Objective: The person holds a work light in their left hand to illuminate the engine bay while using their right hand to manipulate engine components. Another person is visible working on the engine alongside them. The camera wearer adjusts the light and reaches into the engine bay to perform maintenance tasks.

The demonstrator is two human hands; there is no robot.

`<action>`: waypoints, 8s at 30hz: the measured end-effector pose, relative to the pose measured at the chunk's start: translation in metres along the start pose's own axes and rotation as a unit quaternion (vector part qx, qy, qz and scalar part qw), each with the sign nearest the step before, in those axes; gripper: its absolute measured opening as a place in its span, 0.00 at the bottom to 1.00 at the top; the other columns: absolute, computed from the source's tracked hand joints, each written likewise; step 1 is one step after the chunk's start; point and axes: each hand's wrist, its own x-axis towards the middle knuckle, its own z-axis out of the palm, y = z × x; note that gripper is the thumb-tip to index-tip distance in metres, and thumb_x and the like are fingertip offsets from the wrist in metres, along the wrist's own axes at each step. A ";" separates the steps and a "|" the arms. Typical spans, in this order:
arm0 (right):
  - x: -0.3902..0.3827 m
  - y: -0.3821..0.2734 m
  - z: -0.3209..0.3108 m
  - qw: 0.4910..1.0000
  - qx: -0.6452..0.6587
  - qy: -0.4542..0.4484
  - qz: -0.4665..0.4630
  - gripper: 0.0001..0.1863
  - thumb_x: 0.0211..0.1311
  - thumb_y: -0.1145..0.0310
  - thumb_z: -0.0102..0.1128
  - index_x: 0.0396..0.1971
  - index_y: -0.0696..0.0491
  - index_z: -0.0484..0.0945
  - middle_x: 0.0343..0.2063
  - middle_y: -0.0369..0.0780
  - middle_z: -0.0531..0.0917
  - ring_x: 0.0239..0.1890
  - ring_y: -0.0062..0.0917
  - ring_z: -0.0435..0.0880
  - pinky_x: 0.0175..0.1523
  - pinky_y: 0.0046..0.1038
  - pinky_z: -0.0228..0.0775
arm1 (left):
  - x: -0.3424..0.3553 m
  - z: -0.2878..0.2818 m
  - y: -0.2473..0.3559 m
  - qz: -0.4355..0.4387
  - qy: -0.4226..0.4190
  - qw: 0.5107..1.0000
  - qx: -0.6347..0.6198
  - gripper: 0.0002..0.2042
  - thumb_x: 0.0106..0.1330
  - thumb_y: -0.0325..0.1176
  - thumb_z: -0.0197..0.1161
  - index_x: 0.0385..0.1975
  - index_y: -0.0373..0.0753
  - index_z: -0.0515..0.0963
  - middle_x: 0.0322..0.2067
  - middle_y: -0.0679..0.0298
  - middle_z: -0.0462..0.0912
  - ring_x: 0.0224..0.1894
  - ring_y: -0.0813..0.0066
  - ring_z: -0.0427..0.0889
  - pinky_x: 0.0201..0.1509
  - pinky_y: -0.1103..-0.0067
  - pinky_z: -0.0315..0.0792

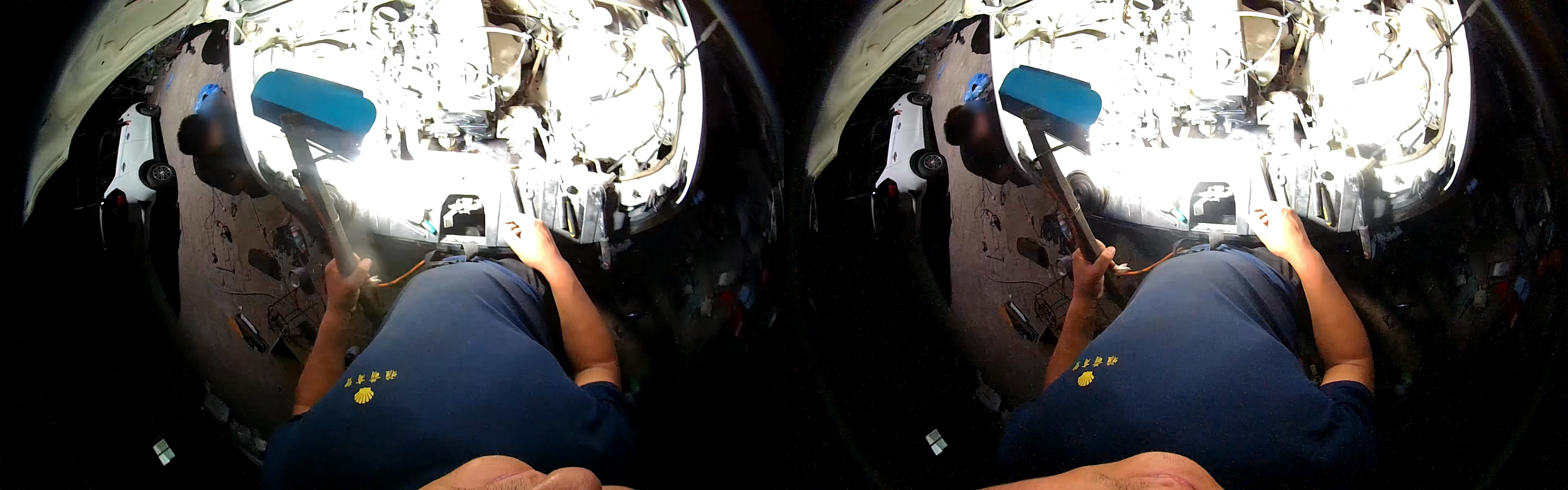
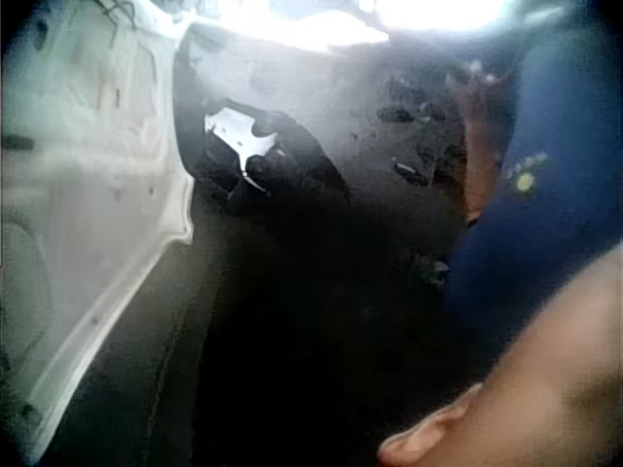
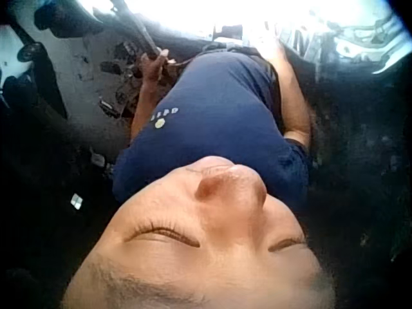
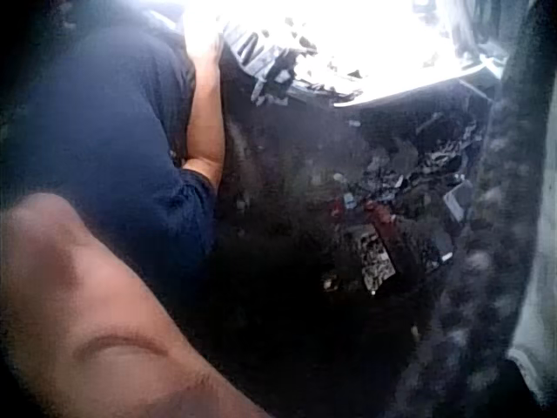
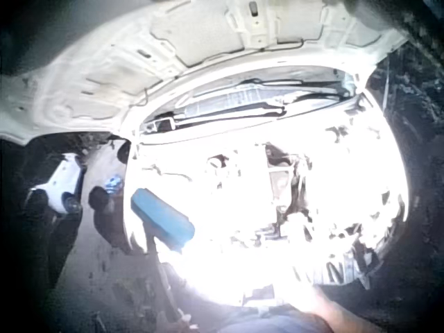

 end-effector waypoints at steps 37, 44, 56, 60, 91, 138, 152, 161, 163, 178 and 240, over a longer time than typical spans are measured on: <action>0.005 -0.077 0.035 0.992 -0.092 -0.049 0.070 0.19 0.66 0.62 0.65 0.49 0.60 0.84 0.38 0.47 0.89 0.40 0.33 0.89 0.50 0.32 0.80 | 0.056 -0.020 -0.048 -0.038 -0.011 0.990 -0.137 0.10 0.64 0.29 0.73 0.28 0.38 0.76 0.21 0.68 0.78 0.21 0.80 0.77 0.25 0.79 0.73; 0.010 -0.082 0.039 0.992 -0.073 -0.054 0.090 0.18 0.66 0.65 0.66 0.49 0.62 0.84 0.40 0.48 0.88 0.41 0.30 0.89 0.49 0.30 0.81 | 0.066 -0.025 -0.042 -0.064 -0.010 0.989 -0.135 0.12 0.64 0.30 0.73 0.24 0.43 0.74 0.20 0.70 0.76 0.19 0.82 0.76 0.27 0.81 0.73; 0.054 -0.108 0.079 0.962 -0.225 -0.055 -0.143 0.12 0.59 0.67 0.73 0.42 0.54 0.86 0.52 0.45 0.84 0.56 0.43 0.82 0.61 0.38 0.76 | 0.078 -0.043 -0.061 -0.074 0.020 0.982 -0.173 0.11 0.65 0.31 0.73 0.26 0.41 0.74 0.21 0.71 0.76 0.21 0.83 0.76 0.27 0.81 0.73; 0.082 -0.126 0.097 0.927 -0.276 -0.132 -0.219 0.12 0.55 0.65 0.76 0.39 0.50 0.86 0.58 0.46 0.79 0.63 0.45 0.77 0.64 0.43 0.73 | 0.076 -0.044 -0.063 -0.077 0.020 0.979 -0.190 0.11 0.65 0.31 0.73 0.28 0.41 0.75 0.22 0.71 0.77 0.21 0.84 0.76 0.27 0.81 0.73; 0.120 -0.149 0.150 0.932 -0.230 -0.158 -0.233 0.15 0.60 0.72 0.69 0.47 0.57 0.85 0.51 0.50 0.85 0.56 0.47 0.82 0.63 0.41 0.74 | 0.073 -0.073 -0.110 -0.082 0.073 0.973 -0.204 0.14 0.63 0.29 0.73 0.24 0.44 0.71 0.21 0.74 0.72 0.22 0.86 0.73 0.28 0.82 0.70; 0.125 -0.028 0.026 0.919 0.336 0.205 -0.029 0.13 0.76 0.72 0.58 0.56 0.59 0.80 0.42 0.40 0.87 0.38 0.19 0.84 0.47 0.23 0.77 | -0.057 -0.080 0.026 0.109 0.162 0.980 -0.050 0.10 0.60 0.22 0.69 0.27 0.42 0.73 0.23 0.72 0.73 0.23 0.82 0.76 0.29 0.80 0.72; 0.253 -0.163 -0.023 0.932 0.226 0.245 -0.142 0.13 0.76 0.72 0.59 0.55 0.59 0.80 0.41 0.36 0.86 0.39 0.18 0.83 0.47 0.22 0.75 | 0.052 -0.132 0.084 0.073 0.101 0.984 -0.129 0.12 0.61 0.22 0.71 0.19 0.41 0.74 0.16 0.69 0.77 0.19 0.82 0.77 0.25 0.80 0.72; 0.307 -0.172 -0.109 0.939 -0.034 0.318 -0.130 0.19 0.71 0.67 0.66 0.57 0.59 0.80 0.47 0.40 0.87 0.49 0.24 0.85 0.55 0.26 0.76 | 0.131 -0.118 0.095 0.071 -0.002 0.993 -0.090 0.12 0.61 0.26 0.74 0.25 0.39 0.74 0.18 0.67 0.77 0.18 0.78 0.77 0.24 0.79 0.74; 0.330 -0.167 -0.136 0.898 -0.149 0.381 -0.161 0.24 0.68 0.65 0.68 0.59 0.59 0.78 0.55 0.48 0.85 0.58 0.38 0.84 0.63 0.34 0.74 | 0.141 -0.108 0.100 0.068 0.007 0.996 -0.057 0.12 0.61 0.27 0.74 0.24 0.39 0.74 0.17 0.67 0.76 0.18 0.79 0.77 0.24 0.79 0.74; 0.421 -0.143 -0.229 0.779 -0.475 0.406 -0.055 0.46 0.66 0.51 0.65 0.74 0.66 0.61 0.76 0.55 0.61 0.79 0.47 0.58 0.83 0.41 0.48 | 0.178 -0.061 0.130 0.017 -0.023 1.000 0.003 0.13 0.55 0.29 0.80 0.27 0.39 0.78 0.21 0.72 0.79 0.25 0.84 0.78 0.31 0.79 0.75; 0.073 0.158 -0.211 0.876 -0.324 0.309 0.181 0.14 0.76 0.59 0.53 0.49 0.51 0.81 0.45 0.45 0.88 0.51 0.43 0.86 0.64 0.45 0.71 | 0.041 0.071 0.092 0.008 -0.118 0.933 0.341 0.15 0.61 0.36 0.79 0.26 0.35 0.78 0.20 0.63 0.83 0.24 0.78 0.83 0.30 0.74 0.75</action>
